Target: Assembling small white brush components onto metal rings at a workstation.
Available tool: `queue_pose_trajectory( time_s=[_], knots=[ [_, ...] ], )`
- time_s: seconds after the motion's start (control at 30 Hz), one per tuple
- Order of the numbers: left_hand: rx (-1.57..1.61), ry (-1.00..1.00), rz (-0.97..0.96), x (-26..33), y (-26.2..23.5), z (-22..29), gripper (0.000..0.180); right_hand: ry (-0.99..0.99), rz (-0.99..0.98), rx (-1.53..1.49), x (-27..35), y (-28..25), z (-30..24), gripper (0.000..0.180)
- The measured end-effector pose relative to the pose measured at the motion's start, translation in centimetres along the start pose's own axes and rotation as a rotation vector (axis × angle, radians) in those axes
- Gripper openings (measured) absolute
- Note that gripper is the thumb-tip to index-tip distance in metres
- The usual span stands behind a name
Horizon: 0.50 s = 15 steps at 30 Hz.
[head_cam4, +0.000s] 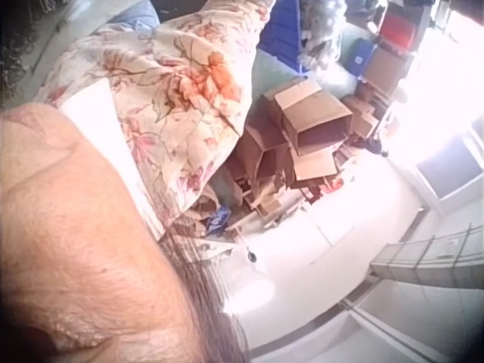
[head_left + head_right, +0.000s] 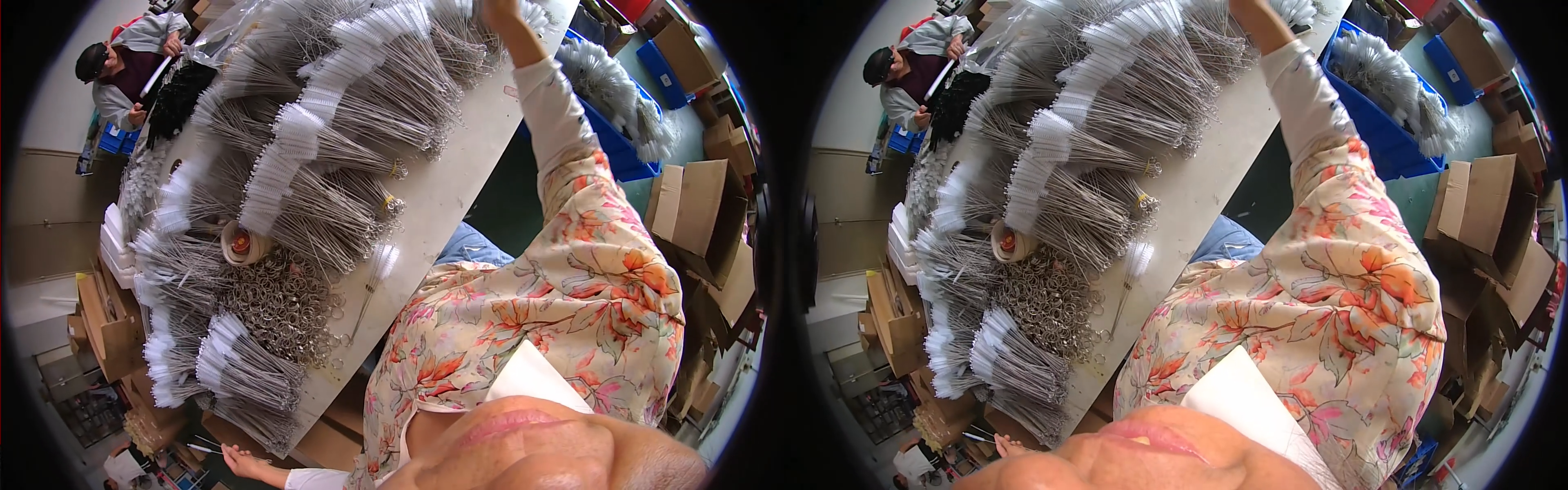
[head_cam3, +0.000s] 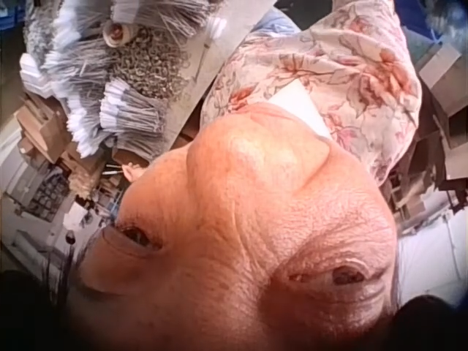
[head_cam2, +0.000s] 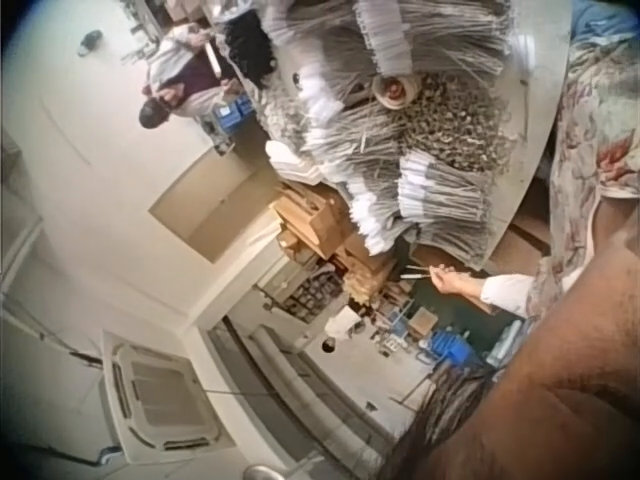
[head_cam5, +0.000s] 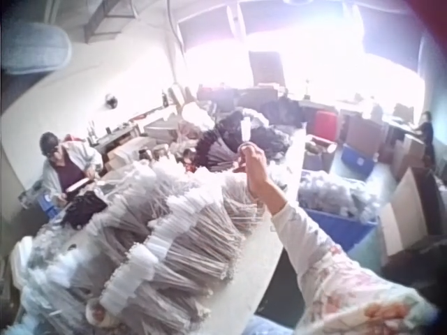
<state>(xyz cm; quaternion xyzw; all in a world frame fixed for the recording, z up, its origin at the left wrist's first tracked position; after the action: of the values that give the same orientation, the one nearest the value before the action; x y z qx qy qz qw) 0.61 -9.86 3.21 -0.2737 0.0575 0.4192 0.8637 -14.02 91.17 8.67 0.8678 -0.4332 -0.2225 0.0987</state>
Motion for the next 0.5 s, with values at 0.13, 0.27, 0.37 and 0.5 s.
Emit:
queue_pose_trajectory(
  time_s=[0.13, 0.27, 0.37, 0.5],
  knots=[
    [-0.079, -0.139, -0.130, 7.3, 2.7, 7.3, 0.036, -0.210, -0.241, 0.510, -7.3, -7.7, 9.2, 0.016],
    [0.111, -0.119, -0.064, 11.6, 4.9, 10.2, 0.033, 0.086, -0.059, 1.351, -3.7, -6.1, 10.6, 0.035],
    [0.330, -0.110, -0.132, 13.3, 7.3, 12.2, 0.037, 0.129, -0.155, 1.271, -5.9, -7.9, 12.1, 0.037],
    [0.731, -0.129, -0.306, 14.8, 8.9, 13.4, 0.037, -0.378, 0.069, 0.875, -6.1, -5.2, 8.0, 0.013]
  ],
)
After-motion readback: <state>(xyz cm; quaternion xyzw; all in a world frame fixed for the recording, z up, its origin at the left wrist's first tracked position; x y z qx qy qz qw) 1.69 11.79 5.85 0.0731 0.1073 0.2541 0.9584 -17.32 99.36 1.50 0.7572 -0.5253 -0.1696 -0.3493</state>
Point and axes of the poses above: each hand's wrist, its own x-axis away from the middle knuckle, its own y-axis out of the palm, z = x × y, the point moved 4 cm from there along -x, towards the middle knuckle, and after that the axes turned 10 degrees about y, right-handed, at the moved point
